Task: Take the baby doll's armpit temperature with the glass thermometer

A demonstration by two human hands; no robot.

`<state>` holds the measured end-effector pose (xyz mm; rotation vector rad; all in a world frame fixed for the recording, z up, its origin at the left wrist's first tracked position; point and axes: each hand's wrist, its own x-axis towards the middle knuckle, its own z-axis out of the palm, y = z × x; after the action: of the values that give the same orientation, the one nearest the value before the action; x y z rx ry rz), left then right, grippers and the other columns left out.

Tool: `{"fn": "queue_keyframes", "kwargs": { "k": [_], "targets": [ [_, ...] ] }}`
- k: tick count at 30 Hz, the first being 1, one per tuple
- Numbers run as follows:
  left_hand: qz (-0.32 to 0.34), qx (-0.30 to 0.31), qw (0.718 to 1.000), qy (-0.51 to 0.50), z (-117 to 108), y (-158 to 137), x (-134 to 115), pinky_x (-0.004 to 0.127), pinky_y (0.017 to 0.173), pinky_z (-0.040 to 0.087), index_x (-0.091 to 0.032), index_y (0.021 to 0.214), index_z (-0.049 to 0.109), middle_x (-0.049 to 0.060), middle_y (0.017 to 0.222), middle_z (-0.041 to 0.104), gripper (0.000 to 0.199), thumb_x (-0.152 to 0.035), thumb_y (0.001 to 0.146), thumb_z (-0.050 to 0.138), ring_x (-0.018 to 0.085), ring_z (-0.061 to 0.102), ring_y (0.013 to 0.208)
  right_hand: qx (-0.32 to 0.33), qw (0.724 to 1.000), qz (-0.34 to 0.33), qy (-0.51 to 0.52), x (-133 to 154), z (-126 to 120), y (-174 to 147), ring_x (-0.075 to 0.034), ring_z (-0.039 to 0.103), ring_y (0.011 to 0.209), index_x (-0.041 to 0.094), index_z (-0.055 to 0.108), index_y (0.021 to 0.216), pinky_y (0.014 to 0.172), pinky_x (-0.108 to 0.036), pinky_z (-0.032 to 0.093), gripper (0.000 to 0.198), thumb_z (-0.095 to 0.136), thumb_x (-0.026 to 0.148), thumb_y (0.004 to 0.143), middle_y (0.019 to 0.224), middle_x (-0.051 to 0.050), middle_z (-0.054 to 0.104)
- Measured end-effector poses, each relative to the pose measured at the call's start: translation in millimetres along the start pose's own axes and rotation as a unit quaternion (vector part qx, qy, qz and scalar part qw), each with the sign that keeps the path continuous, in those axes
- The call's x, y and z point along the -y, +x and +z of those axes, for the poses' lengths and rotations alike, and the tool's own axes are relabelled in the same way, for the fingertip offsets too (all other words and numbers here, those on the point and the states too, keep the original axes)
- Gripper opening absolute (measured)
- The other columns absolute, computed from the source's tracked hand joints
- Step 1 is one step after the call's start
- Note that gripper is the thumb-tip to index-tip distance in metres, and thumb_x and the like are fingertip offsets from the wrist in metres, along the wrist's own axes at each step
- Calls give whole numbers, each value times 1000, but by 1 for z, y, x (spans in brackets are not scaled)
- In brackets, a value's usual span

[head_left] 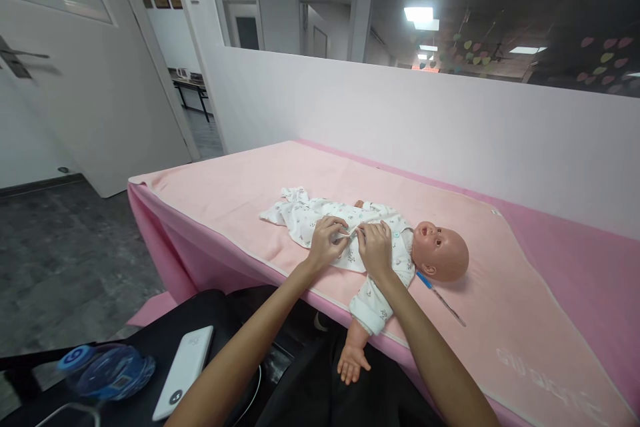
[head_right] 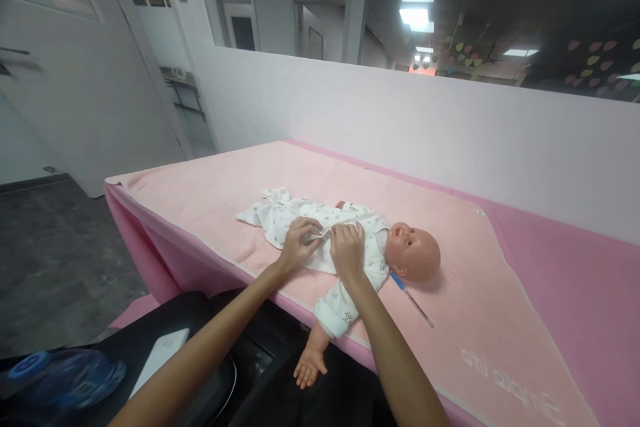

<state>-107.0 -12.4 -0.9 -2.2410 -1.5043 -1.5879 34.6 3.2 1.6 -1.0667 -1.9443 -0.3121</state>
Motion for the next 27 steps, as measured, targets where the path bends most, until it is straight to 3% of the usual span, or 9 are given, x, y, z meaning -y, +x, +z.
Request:
{"fn": "queue_keyframes", "kwargs": {
  "k": [4,7,10,12,14,18,21,27],
  "targets": [
    [-29,-31,999,-5,-2,-1,2,32,68,39,-20,57,45,1,63,54,23,-29,78,47,15,48,65,-14,1000,24,11,0,-2,1,-16,56,76,19,55,83,93,-35,31,20,37,23,90,77,-3,64],
    [-94,-103,989,39,-1,1,5,31,64,38,-21,52,35,-2,50,41,31,-31,79,47,14,42,57,-16,1000,24,12,0,-1,1,-16,56,76,19,56,83,93,-35,32,20,37,23,90,78,-3,65],
    [-141,-179,969,99,-1,3,7,33,68,37,-21,59,39,-2,57,46,22,-28,77,50,15,44,60,-18,1000,21,9,-1,0,1,-16,56,76,19,57,84,93,-35,32,19,39,23,89,78,-3,65],
    [-118,-199,963,134,0,3,6,34,71,36,-20,69,46,0,66,52,11,-26,76,52,17,48,67,-19,1000,18,7,-2,1,1,-16,56,76,19,58,83,93,-35,31,19,39,22,88,78,-3,66],
    [-57,-177,972,144,1,2,3,35,75,35,-19,76,50,2,74,56,7,-26,78,51,18,50,76,-18,1000,13,6,-2,1,0,-16,56,77,19,58,82,93,-35,31,19,40,22,88,78,-3,66],
    [40,-52,993,94,5,0,-4,32,80,35,-21,85,55,0,83,62,10,-27,84,47,15,52,82,-5,1000,10,3,-2,0,0,-15,55,79,19,58,83,94,-34,30,19,40,21,88,78,-2,65],
    [34,-4,997,75,7,0,-4,32,80,34,-22,82,58,-1,82,63,16,-28,87,44,14,53,80,4,1000,9,-7,-2,0,0,-15,55,79,19,58,82,94,-34,30,18,41,21,87,78,-2,65],
    [5,7,996,84,5,2,-4,33,82,33,-22,78,62,1,88,61,18,-32,84,48,16,51,87,8,1000,10,-21,-1,-2,2,-15,54,77,19,58,82,94,-35,30,19,40,20,88,75,-1,63]
  ]
}}
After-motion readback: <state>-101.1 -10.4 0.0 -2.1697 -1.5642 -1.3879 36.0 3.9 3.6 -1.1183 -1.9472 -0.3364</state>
